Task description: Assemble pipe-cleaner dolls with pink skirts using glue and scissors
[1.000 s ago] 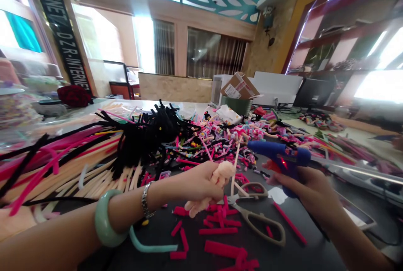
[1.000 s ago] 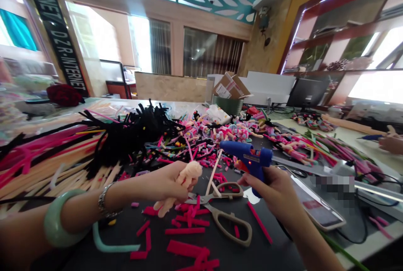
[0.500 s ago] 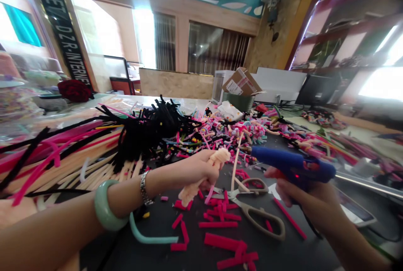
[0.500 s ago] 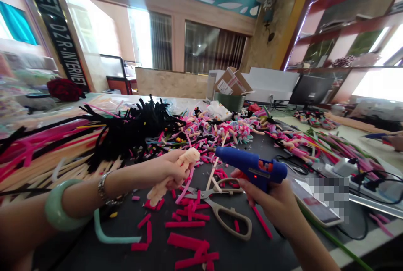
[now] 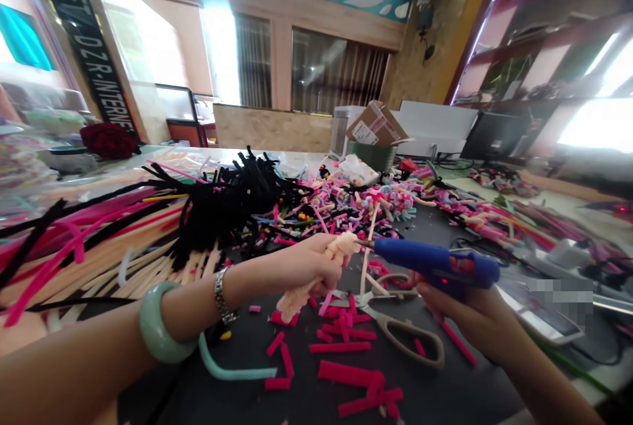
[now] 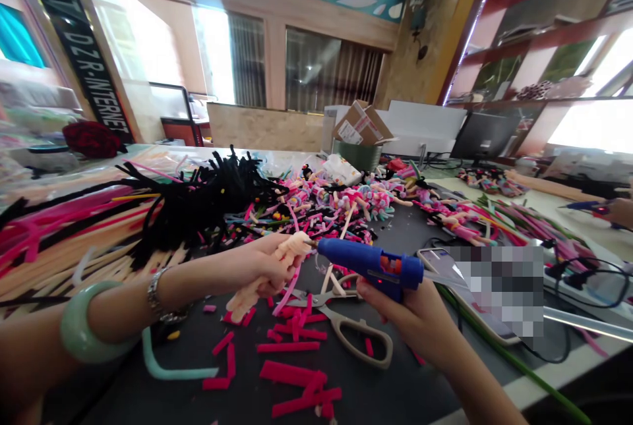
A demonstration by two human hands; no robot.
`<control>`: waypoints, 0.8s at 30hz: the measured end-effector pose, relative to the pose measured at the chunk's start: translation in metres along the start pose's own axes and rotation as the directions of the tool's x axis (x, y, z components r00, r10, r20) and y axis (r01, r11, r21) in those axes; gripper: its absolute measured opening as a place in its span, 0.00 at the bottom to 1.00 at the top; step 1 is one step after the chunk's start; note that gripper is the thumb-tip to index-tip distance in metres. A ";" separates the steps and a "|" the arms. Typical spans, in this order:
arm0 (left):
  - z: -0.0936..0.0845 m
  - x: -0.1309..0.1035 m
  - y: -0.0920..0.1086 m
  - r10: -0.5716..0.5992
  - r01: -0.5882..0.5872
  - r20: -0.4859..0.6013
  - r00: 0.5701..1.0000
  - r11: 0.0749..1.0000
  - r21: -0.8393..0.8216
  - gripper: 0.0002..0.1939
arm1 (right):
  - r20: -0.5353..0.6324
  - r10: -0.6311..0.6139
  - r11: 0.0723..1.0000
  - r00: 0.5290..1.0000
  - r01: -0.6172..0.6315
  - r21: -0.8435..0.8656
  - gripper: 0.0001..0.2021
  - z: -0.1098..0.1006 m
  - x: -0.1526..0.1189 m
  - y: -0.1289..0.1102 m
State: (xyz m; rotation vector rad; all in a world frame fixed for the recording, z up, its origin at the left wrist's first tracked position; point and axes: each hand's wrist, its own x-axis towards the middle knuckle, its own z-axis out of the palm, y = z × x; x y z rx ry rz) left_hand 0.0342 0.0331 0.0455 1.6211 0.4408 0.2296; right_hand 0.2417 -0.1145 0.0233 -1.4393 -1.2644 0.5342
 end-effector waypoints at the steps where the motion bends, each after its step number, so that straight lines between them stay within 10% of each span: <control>1: 0.000 0.000 0.000 0.002 -0.002 -0.002 1.000 1.000 -0.005 0.10 | 0.009 -0.004 1.000 1.000 0.004 -0.006 0.11 -0.001 0.001 0.001; 24: 0.001 -0.002 0.001 0.003 0.007 0.065 0.998 0.989 -0.147 0.22 | 0.042 0.024 0.989 0.999 -0.017 -0.150 0.16 -0.005 0.001 0.010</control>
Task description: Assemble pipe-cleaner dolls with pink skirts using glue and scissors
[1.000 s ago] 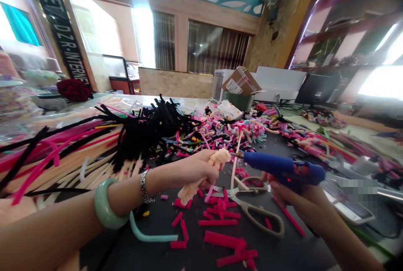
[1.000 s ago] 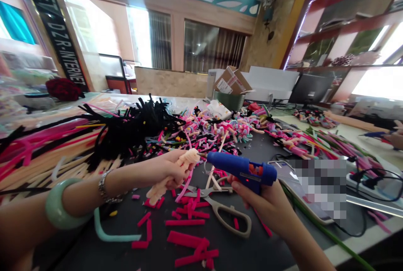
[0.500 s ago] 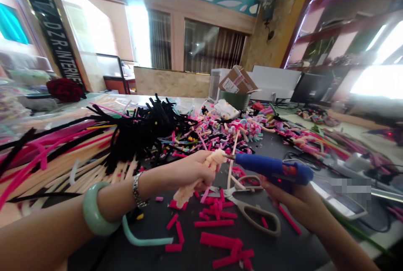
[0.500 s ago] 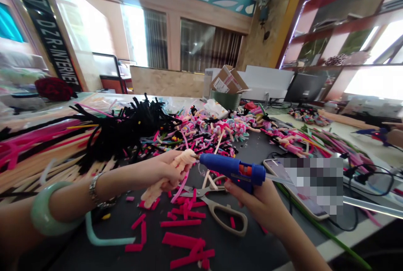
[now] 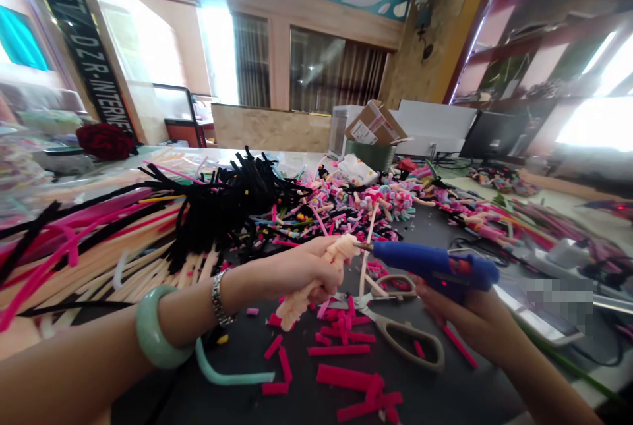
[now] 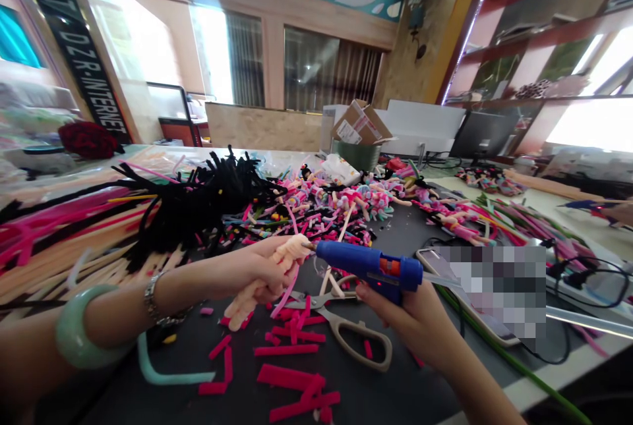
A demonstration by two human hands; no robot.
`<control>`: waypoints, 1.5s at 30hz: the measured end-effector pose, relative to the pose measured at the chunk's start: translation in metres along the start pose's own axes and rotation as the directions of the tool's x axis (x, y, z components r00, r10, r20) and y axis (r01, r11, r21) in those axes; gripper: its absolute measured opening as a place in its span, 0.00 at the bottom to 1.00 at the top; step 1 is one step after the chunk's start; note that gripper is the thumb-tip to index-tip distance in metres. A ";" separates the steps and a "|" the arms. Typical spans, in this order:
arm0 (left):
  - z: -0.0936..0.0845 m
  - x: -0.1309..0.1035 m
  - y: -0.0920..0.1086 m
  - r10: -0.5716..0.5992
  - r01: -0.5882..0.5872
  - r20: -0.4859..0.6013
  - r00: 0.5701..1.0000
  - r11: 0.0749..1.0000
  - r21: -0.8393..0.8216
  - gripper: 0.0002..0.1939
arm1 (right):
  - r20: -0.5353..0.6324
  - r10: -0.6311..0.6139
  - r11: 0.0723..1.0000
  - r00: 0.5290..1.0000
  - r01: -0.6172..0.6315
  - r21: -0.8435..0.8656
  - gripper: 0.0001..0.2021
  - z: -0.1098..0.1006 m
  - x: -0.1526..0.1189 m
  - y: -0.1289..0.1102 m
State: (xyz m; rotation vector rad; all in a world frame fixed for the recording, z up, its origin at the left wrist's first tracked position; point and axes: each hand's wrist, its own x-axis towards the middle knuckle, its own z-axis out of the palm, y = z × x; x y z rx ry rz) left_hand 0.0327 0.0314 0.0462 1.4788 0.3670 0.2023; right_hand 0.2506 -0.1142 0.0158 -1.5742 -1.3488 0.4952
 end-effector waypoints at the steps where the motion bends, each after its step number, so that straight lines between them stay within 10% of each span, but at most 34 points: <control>1: 0.000 0.000 0.000 0.000 0.000 0.014 1.000 1.000 -0.009 0.21 | -0.002 0.002 1.000 1.000 -0.002 -0.010 0.16 0.000 0.000 0.000; 45: -0.006 -0.002 -0.006 0.064 -0.016 0.191 0.979 0.970 -0.244 0.19 | -0.066 -0.008 1.000 0.998 0.006 -0.028 0.17 -0.001 -0.002 -0.002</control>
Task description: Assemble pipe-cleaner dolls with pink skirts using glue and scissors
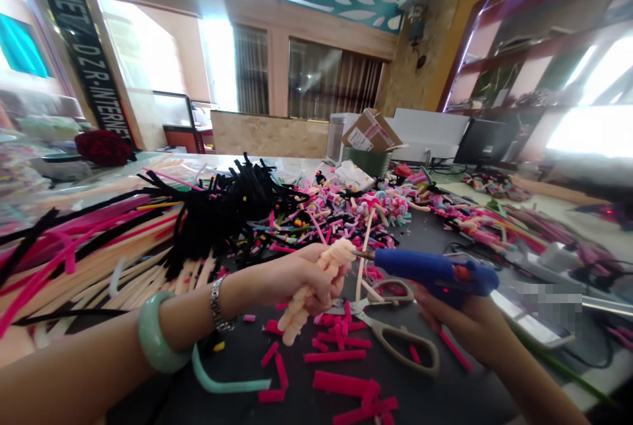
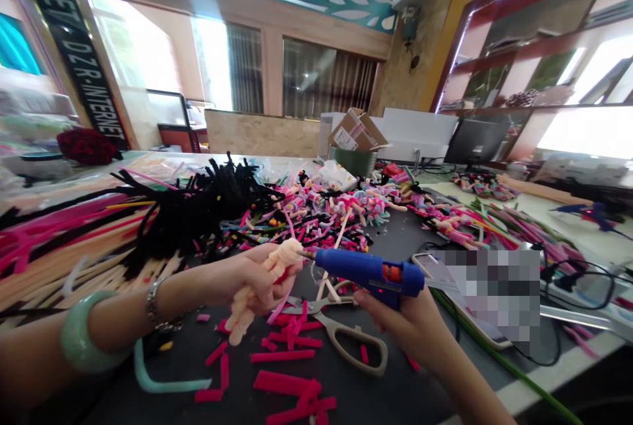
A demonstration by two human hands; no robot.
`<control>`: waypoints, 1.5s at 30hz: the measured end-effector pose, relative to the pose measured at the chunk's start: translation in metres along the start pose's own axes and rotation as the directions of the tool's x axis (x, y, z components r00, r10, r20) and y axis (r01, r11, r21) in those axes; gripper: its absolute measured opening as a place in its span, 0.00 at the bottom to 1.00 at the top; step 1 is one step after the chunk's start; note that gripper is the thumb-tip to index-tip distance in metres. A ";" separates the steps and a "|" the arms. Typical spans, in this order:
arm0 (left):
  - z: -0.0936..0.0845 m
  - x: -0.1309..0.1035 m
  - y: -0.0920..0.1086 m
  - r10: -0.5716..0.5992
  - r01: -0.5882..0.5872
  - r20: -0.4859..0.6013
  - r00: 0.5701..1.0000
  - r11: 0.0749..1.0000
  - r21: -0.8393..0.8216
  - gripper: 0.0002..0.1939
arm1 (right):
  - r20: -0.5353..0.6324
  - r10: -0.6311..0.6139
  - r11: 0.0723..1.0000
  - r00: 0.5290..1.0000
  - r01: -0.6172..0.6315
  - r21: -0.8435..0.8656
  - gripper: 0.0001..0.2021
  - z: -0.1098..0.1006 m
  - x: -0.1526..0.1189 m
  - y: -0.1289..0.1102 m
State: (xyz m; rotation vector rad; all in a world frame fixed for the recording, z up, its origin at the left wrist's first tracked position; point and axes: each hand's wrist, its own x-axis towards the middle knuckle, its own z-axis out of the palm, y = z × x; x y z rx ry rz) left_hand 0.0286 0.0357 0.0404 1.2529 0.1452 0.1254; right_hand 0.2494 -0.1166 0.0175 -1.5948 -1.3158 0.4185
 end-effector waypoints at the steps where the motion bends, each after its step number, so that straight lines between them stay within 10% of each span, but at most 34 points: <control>1: 0.000 0.000 0.000 0.003 -0.003 0.000 1.000 1.000 0.002 0.19 | 0.004 -0.002 1.000 1.000 0.002 -0.008 0.17 -0.001 0.000 0.000; 22: 0.001 0.001 0.005 -0.022 0.038 -0.068 0.997 0.969 0.244 0.13 | 0.009 0.016 0.998 1.000 -0.017 0.066 0.14 0.001 -0.002 -0.005; 45: 0.018 -0.008 0.014 0.299 -0.156 0.000 0.954 0.497 0.854 0.11 | 0.093 0.055 0.935 0.994 -0.084 0.344 0.16 -0.004 -0.007 -0.008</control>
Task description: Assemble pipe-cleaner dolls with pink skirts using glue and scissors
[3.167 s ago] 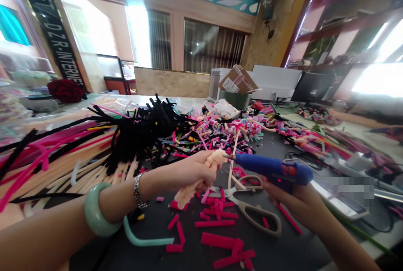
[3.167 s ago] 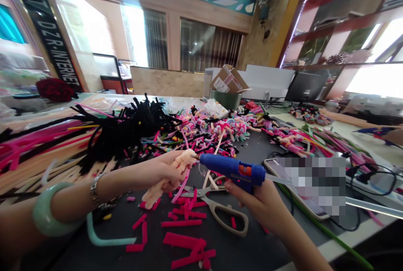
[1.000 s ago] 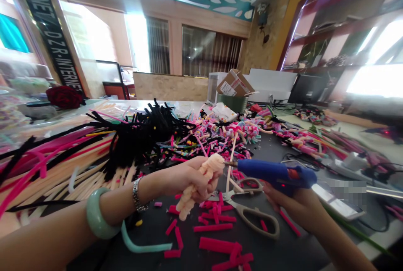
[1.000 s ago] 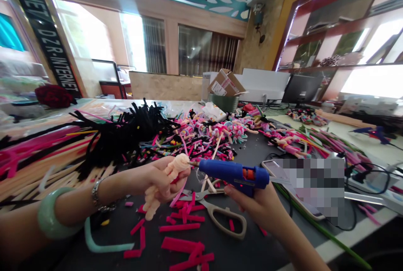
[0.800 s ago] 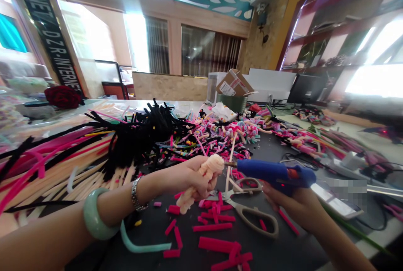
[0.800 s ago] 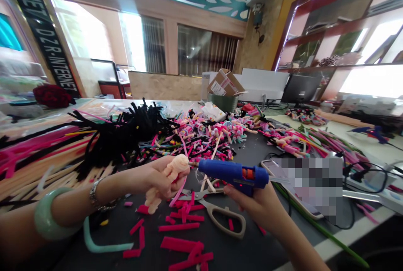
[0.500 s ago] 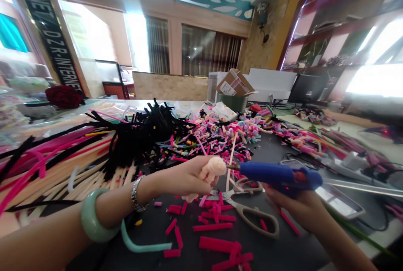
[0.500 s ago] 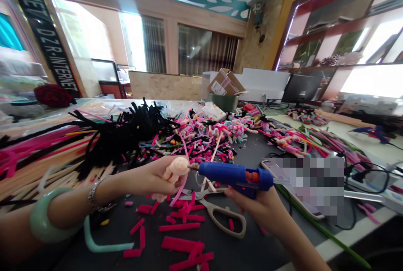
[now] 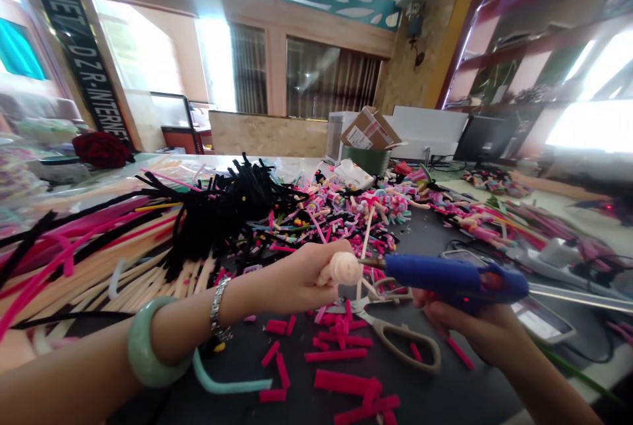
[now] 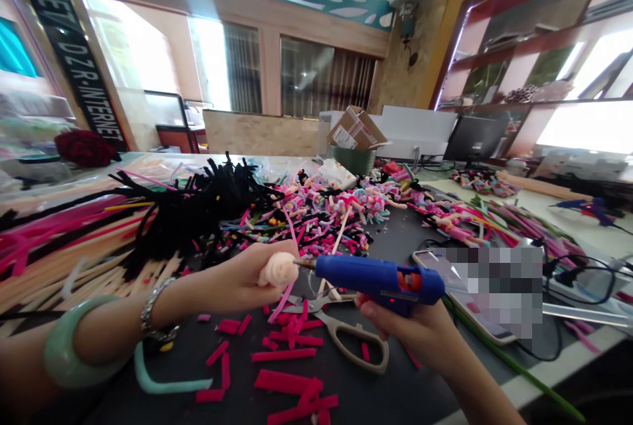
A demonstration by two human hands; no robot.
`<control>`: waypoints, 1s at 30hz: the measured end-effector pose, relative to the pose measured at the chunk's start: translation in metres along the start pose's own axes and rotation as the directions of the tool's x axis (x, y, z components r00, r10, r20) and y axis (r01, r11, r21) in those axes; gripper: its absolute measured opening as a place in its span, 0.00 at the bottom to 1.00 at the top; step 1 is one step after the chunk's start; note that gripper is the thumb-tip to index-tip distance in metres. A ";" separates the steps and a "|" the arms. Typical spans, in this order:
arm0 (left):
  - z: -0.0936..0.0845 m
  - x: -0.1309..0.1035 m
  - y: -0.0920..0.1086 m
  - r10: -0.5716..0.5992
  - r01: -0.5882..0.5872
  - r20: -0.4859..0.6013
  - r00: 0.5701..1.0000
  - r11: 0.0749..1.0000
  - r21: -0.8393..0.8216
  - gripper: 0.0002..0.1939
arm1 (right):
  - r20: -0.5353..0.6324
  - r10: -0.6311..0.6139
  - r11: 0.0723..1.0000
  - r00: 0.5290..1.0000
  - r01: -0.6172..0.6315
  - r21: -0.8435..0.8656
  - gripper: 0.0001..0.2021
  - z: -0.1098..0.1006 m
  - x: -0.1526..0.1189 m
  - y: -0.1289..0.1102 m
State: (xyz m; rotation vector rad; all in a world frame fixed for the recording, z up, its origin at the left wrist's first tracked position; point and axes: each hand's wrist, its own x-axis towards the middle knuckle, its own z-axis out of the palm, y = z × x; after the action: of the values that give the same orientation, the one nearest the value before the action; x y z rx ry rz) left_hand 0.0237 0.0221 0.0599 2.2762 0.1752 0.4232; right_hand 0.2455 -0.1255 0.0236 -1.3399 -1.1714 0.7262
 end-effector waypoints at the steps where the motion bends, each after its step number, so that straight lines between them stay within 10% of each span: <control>1: 0.000 0.000 0.000 0.000 0.000 0.001 1.000 1.000 0.012 0.11 | -0.005 0.003 1.000 1.000 -0.003 0.001 0.16 0.001 -0.001 0.000; 30: 0.001 0.000 -0.005 0.035 -0.034 -0.022 0.999 0.999 0.041 0.11 | 0.029 -0.002 1.000 1.000 0.002 -0.020 0.18 -0.002 0.002 0.004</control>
State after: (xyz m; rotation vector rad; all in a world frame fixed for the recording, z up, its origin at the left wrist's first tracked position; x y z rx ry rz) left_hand 0.0243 0.0248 0.0557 2.3181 0.1576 0.4676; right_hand 0.2490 -0.1233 0.0201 -1.3485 -1.2055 0.7364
